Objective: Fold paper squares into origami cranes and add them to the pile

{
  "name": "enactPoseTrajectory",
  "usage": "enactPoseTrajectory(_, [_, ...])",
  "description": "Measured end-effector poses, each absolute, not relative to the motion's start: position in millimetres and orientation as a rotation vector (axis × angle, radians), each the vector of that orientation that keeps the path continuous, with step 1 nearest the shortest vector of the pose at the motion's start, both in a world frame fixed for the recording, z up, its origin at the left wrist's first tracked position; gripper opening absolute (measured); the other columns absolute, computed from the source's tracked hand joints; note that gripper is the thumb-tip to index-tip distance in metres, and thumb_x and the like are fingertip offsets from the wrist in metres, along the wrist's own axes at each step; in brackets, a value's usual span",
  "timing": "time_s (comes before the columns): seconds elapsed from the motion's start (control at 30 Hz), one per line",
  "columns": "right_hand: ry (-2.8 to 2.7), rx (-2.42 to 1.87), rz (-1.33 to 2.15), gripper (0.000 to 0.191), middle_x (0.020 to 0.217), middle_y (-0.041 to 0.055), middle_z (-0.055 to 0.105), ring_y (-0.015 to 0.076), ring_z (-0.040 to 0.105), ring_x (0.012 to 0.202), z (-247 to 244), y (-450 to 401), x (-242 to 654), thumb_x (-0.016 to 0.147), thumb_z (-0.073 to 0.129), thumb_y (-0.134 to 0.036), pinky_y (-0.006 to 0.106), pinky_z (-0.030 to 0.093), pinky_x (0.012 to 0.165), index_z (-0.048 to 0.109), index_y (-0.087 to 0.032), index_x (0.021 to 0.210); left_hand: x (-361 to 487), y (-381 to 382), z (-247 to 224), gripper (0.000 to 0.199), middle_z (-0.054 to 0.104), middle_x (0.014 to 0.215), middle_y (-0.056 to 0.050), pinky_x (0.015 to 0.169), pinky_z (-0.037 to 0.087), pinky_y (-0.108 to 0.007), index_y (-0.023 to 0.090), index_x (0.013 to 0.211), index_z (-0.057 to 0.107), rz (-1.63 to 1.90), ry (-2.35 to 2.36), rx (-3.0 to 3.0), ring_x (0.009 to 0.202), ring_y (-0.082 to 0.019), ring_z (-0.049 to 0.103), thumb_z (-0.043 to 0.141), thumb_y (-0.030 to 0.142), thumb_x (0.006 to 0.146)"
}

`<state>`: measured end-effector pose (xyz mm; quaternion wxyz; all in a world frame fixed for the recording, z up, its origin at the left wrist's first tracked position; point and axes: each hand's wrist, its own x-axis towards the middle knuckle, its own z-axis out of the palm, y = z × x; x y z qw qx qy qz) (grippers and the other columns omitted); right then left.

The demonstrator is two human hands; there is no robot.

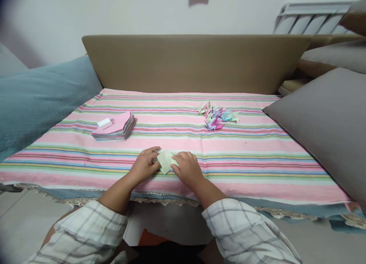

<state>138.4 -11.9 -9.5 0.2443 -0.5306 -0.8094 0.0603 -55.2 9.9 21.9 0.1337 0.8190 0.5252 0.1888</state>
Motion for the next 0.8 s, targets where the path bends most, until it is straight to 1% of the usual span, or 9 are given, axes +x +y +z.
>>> enactPoseTrajectory(0.17, [-2.224,-1.46,0.187,0.028,0.102,0.0075,0.06,0.0226,0.05,0.097,-8.1,-10.6,139.4,0.084,0.055,-0.032,0.035,0.038,0.086,0.062,-0.021,0.109,-49.5,9.0,22.9,0.029,0.051,0.132,-0.006,0.102,0.034,-0.046,0.023,0.101,0.067,0.495,1.545,2.367,0.119,-0.027,0.047,0.057,0.025,0.073])
enactPoseTrajectory(0.33, [-2.245,-1.408,0.238,0.029,0.103,0.0071,0.06,0.0223,0.05,0.095,-7.9,-8.7,143.2,0.084,0.056,-0.031,0.036,0.038,0.085,0.061,-0.021,0.11,-44.3,7.1,25.4,0.022,0.049,0.135,-0.003,0.104,0.03,-0.048,0.026,0.093,0.068,0.481,1.553,2.328,0.124,-0.027,0.042,0.059,0.028,0.074])
enactPoseTrajectory(0.43, [-2.252,-1.395,0.253,0.029,0.104,0.0072,0.061,0.0221,0.05,0.096,-7.1,-8.4,144.5,0.084,0.056,-0.031,0.036,0.038,0.085,0.061,-0.02,0.11,-43.4,8.6,24.5,0.024,0.046,0.137,-0.003,0.105,0.028,-0.049,0.028,0.096,0.068,0.492,1.513,2.33,0.126,-0.027,0.039,0.059,0.027,0.074])
enactPoseTrajectory(0.53, [-2.255,-1.392,0.262,0.028,0.105,0.0073,0.061,0.0218,0.05,0.097,-6.1,-8.6,144.5,0.084,0.056,-0.03,0.035,0.038,0.086,0.061,-0.02,0.11,-46.2,12.9,25.0,0.027,0.043,0.139,-0.005,0.106,0.027,-0.048,0.028,0.1,0.067,0.493,1.438,2.352,0.129,-0.026,0.036,0.058,0.025,0.075])
enactPoseTrajectory(0.63, [-2.251,-1.4,0.273,0.028,0.105,0.0073,0.061,0.0217,0.05,0.097,-6.0,-8.5,144.5,0.084,0.056,-0.03,0.035,0.038,0.086,0.061,-0.02,0.11,-52.1,16.0,31.5,0.029,0.038,0.143,-0.007,0.108,0.025,-0.045,0.026,0.103,0.066,0.46,1.351,2.356,0.132,-0.025,0.031,0.056,0.023,0.076])
enactPoseTrajectory(0.67, [-2.247,-1.404,0.278,0.028,0.104,0.0071,0.061,0.0217,0.05,0.097,-6.2,-8.4,144.6,0.084,0.056,-0.03,0.035,0.038,0.086,0.061,-0.02,0.11,-54.2,16.2,34.6,0.03,0.035,0.144,-0.008,0.108,0.024,-0.044,0.025,0.105,0.065,0.435,1.313,2.352,0.134,-0.026,0.029,0.057,0.024,0.076])
enactPoseTrajectory(0.73, [-2.241,-1.408,0.287,0.028,0.104,0.0069,0.06,0.0217,0.05,0.097,-6.5,-8.2,144.7,0.084,0.056,-0.03,0.035,0.038,0.085,0.061,-0.021,0.11,-57.5,15.1,40.4,0.038,0.026,0.149,-0.009,0.109,0.021,-0.047,0.026,0.111,0.062,0.356,1.233,2.332,0.137,-0.029,0.021,0.064,0.036,0.074])
enactPoseTrajectory(0.8, [-2.239,-1.41,0.291,0.029,0.104,0.0068,0.06,0.0218,0.05,0.096,-6.5,-8.2,144.7,0.084,0.056,-0.03,0.035,0.038,0.085,0.061,-0.021,0.111,-58.5,13.0,43.3,0.061,0.017,0.152,-0.01,0.108,0.018,-0.051,0.028,0.117,0.058,0.289,1.191,2.325,0.138,-0.033,0.014,0.072,0.051,0.062])
